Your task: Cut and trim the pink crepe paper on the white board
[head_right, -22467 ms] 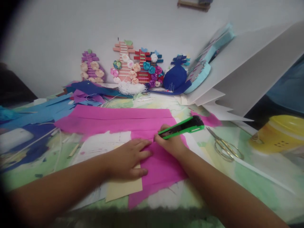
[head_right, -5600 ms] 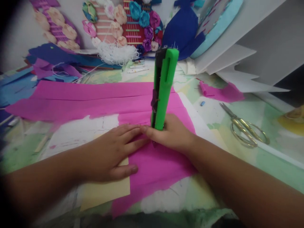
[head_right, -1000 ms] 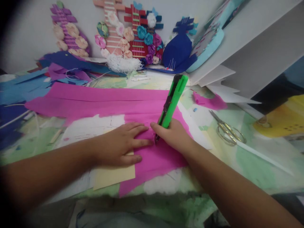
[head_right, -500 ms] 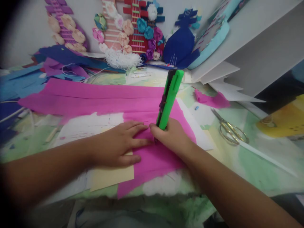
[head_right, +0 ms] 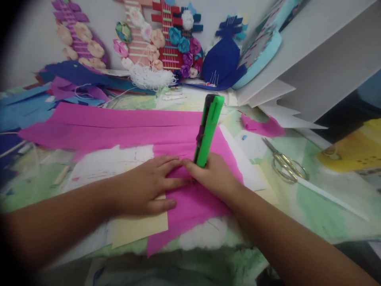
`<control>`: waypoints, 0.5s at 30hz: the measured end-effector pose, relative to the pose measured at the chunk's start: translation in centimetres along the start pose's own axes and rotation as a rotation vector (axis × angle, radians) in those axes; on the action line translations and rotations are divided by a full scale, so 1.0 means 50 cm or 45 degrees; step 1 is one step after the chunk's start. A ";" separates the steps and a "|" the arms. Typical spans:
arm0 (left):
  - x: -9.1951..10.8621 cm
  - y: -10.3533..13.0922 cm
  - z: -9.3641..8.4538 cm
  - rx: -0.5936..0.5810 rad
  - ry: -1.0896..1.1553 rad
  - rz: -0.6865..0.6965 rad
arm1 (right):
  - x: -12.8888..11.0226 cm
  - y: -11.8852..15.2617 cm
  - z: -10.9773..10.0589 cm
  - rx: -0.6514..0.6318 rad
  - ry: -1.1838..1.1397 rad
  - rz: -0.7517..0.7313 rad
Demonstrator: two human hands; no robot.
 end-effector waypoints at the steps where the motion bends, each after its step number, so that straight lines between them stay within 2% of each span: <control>1: 0.000 0.000 0.000 -0.002 -0.004 0.002 | 0.004 0.001 -0.005 0.039 -0.020 0.036; 5: 0.001 0.000 0.000 -0.010 -0.013 -0.009 | 0.013 0.008 -0.022 0.187 -0.045 0.132; 15: 0.002 -0.001 -0.001 -0.014 -0.022 -0.006 | 0.001 0.004 -0.005 0.032 -0.006 0.063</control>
Point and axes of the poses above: each hand's wrist, its own y-axis away from the middle knuckle, its own z-axis out of the palm, x = y × z, the point moved 6 cm from there along -y, towards the middle knuckle, and after that the axes turned 15 degrees about -z, right-handed, at the moved point
